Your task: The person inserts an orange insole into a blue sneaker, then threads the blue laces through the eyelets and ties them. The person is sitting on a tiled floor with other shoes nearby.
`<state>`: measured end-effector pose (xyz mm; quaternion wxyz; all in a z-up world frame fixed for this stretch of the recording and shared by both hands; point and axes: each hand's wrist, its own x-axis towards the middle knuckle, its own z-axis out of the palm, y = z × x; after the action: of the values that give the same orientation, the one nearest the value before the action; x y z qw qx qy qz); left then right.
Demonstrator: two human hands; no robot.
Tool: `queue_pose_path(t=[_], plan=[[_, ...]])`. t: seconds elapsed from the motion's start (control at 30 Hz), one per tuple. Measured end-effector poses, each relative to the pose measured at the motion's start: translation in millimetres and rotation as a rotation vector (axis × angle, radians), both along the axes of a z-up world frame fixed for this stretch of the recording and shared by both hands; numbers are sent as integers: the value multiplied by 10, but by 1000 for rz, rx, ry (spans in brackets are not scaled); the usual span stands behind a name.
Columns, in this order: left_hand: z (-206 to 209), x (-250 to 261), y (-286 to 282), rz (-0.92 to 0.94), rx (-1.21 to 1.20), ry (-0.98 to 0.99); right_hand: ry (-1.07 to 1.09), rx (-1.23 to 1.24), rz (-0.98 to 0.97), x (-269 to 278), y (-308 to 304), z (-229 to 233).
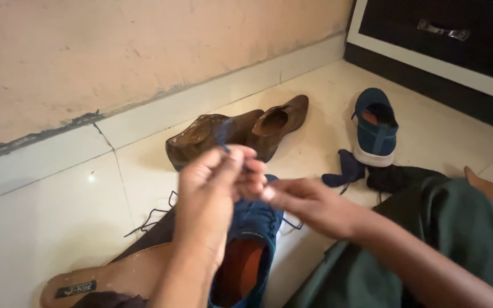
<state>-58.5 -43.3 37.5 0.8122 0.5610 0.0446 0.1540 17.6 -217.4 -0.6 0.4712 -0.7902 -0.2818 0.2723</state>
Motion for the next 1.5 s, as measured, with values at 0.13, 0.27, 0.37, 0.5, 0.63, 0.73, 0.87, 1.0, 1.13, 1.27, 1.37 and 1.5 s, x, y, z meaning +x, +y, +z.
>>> queue_pose_path(t=[0.13, 0.27, 0.37, 0.5, 0.63, 0.73, 0.87, 1.0, 1.13, 1.27, 1.37, 1.5], plan=[[70, -56, 198, 201, -36, -25, -70, 57, -20, -106, 224, 177], [-33, -31, 165, 56, 239, 314, -148, 187, -190, -32, 356, 607], [-180, 1, 6, -216, 302, 305, -286, 344, -75, 0, 474, 856], [-318, 55, -51, -211, 299, 116, -296, 395, -84, 5, 478, 896], [-241, 75, 8, -132, 218, 84, -269, 306, -149, 143, 322, 682], [-135, 22, -17, -138, 176, 43, -241, 239, -175, 262, 105, 289], [3, -17, -35, -163, 98, 17, -189, 56, -212, 376, -227, -312], [21, 7, -34, -158, 70, 1, -110, -95, -173, 343, -335, -853], [-163, 87, -1, -84, 105, 44, -130, -228, -165, 301, -319, -1141], [-356, 146, 133, 133, 474, 212, -182, -243, -209, 295, -250, -1201], [-421, 57, 289, -16, 1232, 561, -42, -282, -205, 267, -238, -1164], [-476, -15, 246, -375, 1381, 846, -138, -327, -90, 260, -278, -1109]])
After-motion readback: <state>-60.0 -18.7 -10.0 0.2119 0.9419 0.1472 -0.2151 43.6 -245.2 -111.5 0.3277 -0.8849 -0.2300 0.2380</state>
